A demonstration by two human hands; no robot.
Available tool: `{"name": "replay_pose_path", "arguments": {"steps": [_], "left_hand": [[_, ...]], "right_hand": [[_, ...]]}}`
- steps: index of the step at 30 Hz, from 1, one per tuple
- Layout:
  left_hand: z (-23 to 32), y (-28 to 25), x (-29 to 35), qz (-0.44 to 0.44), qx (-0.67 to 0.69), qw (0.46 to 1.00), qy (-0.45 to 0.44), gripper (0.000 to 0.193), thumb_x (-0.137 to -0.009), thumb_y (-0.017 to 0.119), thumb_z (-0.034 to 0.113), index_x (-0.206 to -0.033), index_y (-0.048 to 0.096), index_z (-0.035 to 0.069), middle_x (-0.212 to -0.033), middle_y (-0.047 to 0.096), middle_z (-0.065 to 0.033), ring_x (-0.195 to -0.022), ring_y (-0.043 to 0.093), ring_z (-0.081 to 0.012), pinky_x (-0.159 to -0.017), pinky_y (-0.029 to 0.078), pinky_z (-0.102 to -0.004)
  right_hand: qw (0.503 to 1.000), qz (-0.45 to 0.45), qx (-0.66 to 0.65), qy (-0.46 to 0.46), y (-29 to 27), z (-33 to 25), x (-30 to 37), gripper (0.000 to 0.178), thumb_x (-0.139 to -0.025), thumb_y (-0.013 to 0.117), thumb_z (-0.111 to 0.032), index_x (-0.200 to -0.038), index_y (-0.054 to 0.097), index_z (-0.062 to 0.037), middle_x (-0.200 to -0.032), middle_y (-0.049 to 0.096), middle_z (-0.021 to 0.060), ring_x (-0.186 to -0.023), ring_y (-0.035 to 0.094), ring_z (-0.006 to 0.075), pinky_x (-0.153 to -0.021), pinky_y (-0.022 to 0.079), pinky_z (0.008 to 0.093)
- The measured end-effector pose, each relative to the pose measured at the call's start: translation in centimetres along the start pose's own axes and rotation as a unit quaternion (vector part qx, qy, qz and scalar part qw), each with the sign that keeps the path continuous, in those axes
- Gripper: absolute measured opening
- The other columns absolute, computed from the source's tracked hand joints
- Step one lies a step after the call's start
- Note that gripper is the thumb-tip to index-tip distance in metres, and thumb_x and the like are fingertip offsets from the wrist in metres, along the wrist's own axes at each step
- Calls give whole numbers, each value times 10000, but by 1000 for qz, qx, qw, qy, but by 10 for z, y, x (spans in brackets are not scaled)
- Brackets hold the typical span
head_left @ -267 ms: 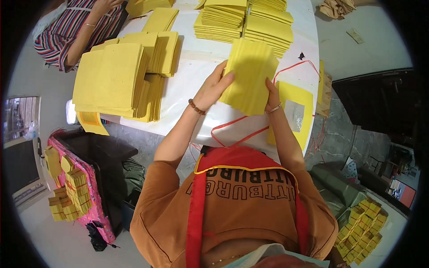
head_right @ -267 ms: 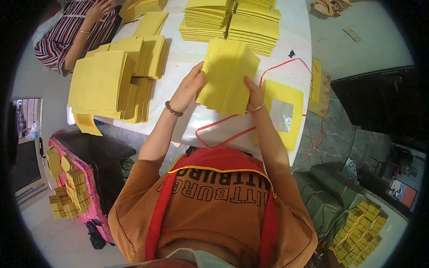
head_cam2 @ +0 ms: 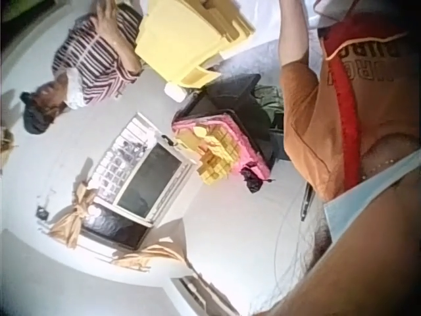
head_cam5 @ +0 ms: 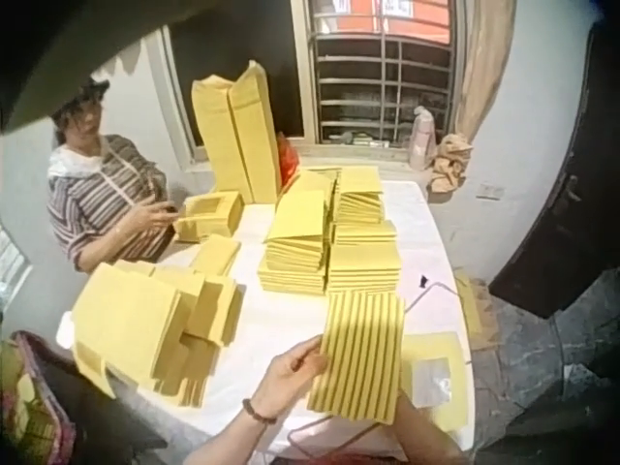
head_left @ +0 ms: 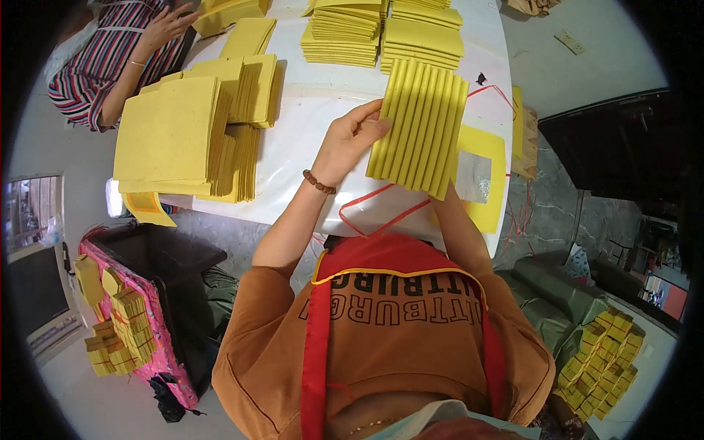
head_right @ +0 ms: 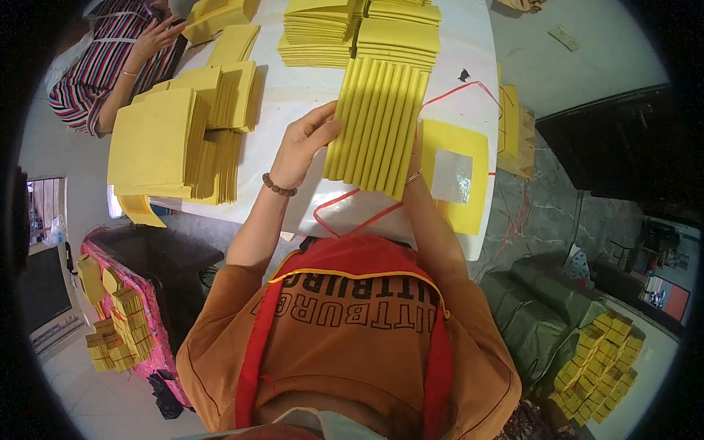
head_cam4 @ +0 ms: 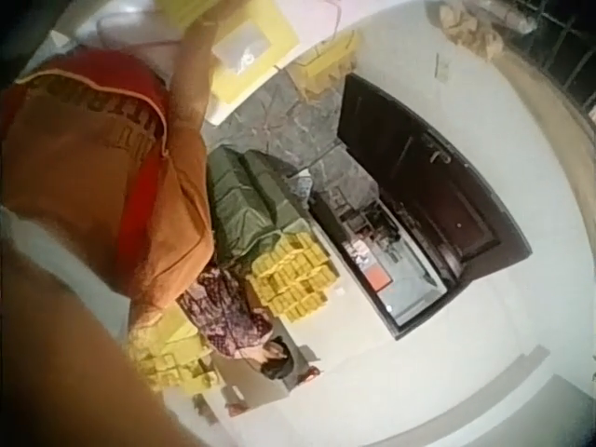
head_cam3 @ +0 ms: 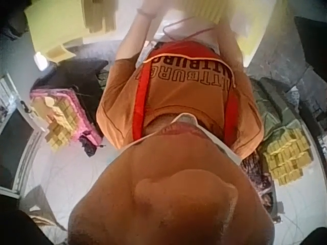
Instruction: Folding and stacking joss paper sheets at a work table.
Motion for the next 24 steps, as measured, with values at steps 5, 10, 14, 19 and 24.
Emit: {"name": "replay_pose_path", "arguments": {"steps": [5, 10, 14, 19, 24], "left_hand": [[1, 7, -1, -19, -81, 996, 22, 471, -819, 577, 137, -1243, 453, -28, -1054, 578, -55, -867, 542, -79, -801, 430, -239], [0, 11, -2, -3, -145, 988, 52, 504, -802, 605, 149, -1247, 446, -26, -1039, 581, -75, -827, 544, -92, -745, 459, -248], [4, 16, 1, 8, -196, 978, 63, 535, -789, 626, 189, -1248, 447, -19, -1005, 592, -86, -803, 542, -108, -701, 471, -253], [7, 21, 3, 26, -240, 968, 69, 569, -764, 652, 231, -1242, 455, -4, -981, 605, -100, -824, 554, -128, -686, 466, -252], [8, 26, 5, 36, -278, 956, 90, 576, -760, 650, 232, -1246, 445, 1, -999, 608, -116, -850, 568, -156, -697, 466, -272]], "right_hand": [[999, 38, -21, 8, 7, -2, 11, 499, -890, 437, -323, -1293, 367, -38, -1260, 473, 144, -1095, 523, 276, -900, 466, 414], [996, 78, -44, 17, 15, 3, 16, 501, -890, 437, -327, -1294, 366, -40, -1261, 472, 143, -1095, 523, 275, -900, 466, 416], [991, 111, -64, 22, 18, 3, 18, 504, -889, 436, -331, -1296, 365, -42, -1262, 472, 142, -1096, 523, 274, -901, 466, 417], [984, 155, -90, 24, 22, 2, 15, 506, -889, 436, -335, -1297, 364, -44, -1263, 472, 141, -1096, 523, 274, -901, 466, 419], [974, 194, -114, 25, 29, 1, 16, 509, -888, 435, -339, -1299, 364, -46, -1264, 472, 140, -1096, 523, 273, -901, 466, 420]]}}
Point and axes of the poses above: each hand's wrist, its own x-axis away from the middle knuckle, its own y-axis out of the palm, z = x × y, the point moved 5 cm from there along -x, towards the middle knuckle
